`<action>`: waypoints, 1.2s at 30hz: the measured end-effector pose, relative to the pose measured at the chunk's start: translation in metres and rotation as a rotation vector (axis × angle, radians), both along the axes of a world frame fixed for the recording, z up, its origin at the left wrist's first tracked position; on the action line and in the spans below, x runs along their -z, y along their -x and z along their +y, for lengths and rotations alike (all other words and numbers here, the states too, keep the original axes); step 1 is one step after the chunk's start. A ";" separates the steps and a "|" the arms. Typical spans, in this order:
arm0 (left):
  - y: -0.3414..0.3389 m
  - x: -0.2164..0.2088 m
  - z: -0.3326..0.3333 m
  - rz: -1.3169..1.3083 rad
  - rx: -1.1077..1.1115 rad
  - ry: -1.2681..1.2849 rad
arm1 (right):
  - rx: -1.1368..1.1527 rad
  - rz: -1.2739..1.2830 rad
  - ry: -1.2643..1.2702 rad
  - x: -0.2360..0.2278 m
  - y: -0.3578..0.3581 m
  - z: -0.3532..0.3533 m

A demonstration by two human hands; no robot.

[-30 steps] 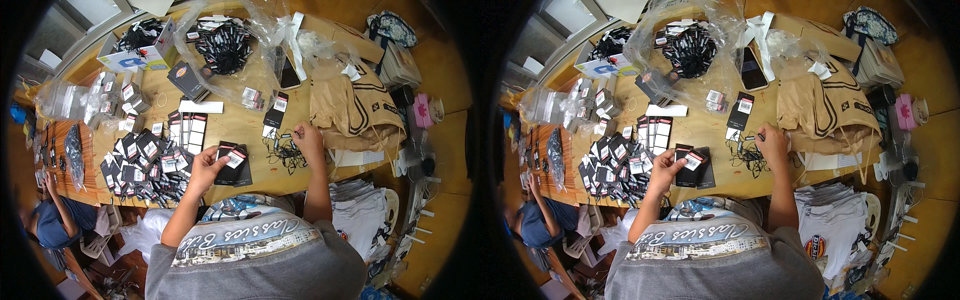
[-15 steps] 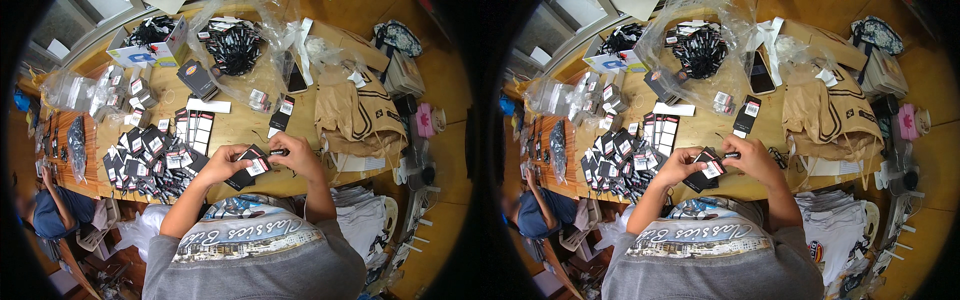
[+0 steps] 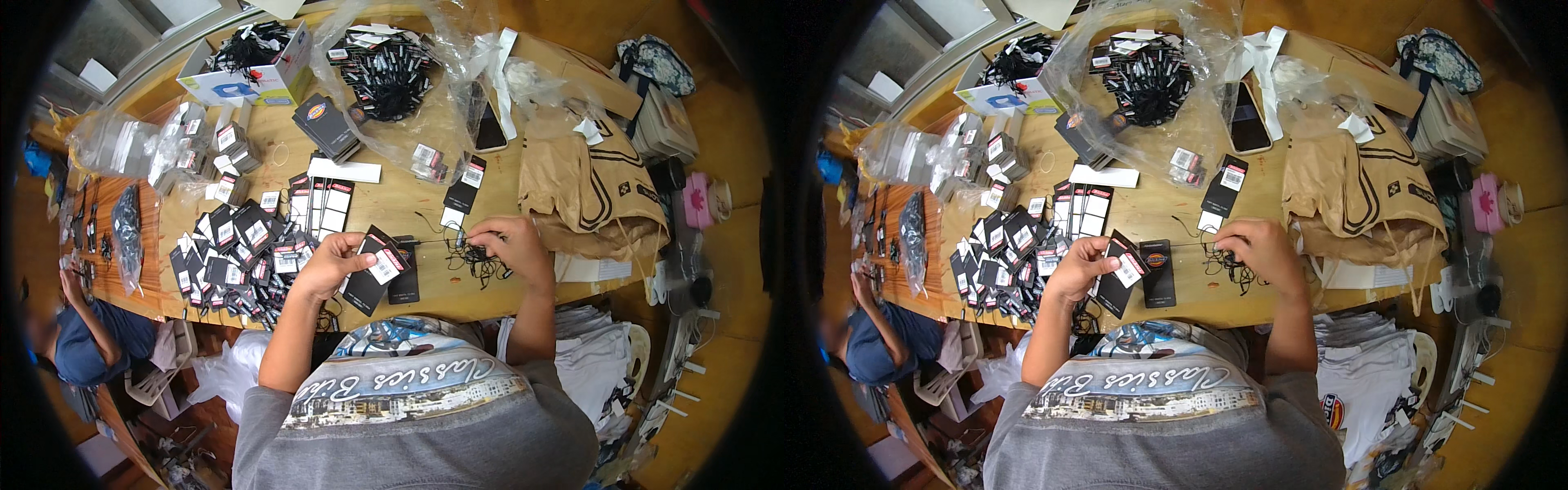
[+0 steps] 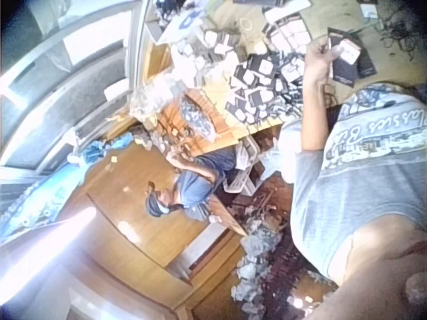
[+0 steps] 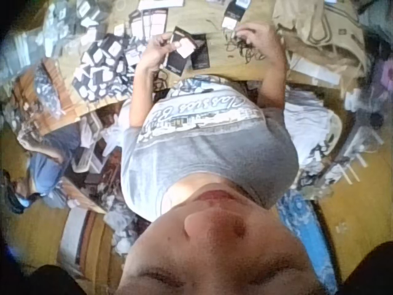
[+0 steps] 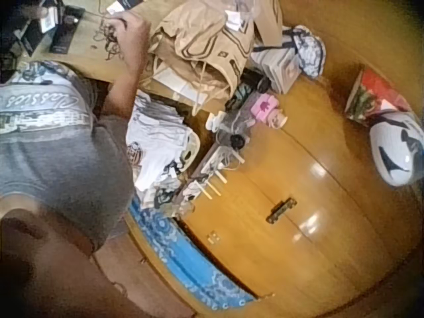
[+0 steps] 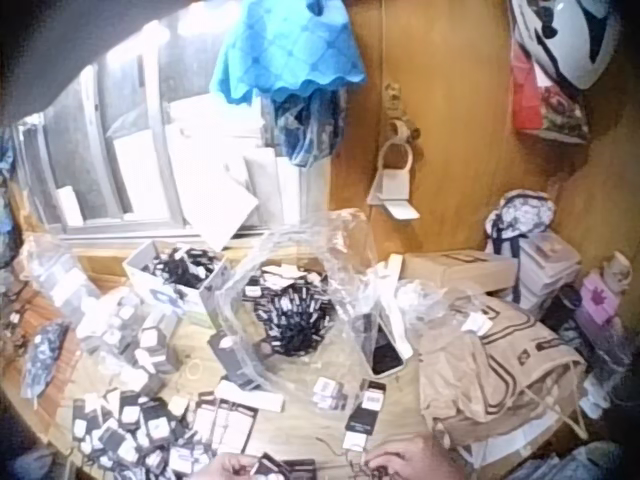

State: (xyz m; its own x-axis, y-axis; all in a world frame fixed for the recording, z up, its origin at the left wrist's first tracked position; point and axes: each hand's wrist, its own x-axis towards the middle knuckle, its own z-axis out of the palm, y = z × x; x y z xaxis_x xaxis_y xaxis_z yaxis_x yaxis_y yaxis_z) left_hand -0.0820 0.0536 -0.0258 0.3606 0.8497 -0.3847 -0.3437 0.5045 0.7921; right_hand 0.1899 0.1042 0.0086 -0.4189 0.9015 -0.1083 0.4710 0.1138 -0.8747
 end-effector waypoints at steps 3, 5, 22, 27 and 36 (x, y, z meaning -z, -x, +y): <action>0.006 -0.001 -0.004 0.003 -0.058 0.014 | 0.099 0.040 -0.038 0.005 -0.010 0.003; 0.006 0.002 -0.005 -0.008 -0.072 0.022 | 0.190 0.056 -0.081 0.014 -0.014 0.005; -0.008 0.007 -0.010 -0.031 -0.037 0.029 | 0.164 1.542 0.442 0.023 0.034 0.014; -0.012 0.015 -0.010 0.015 -0.273 -0.058 | 0.142 1.260 0.341 0.025 0.046 0.004; -0.032 0.007 -0.015 0.355 -0.528 -0.335 | 0.227 0.647 0.285 0.024 0.081 -0.021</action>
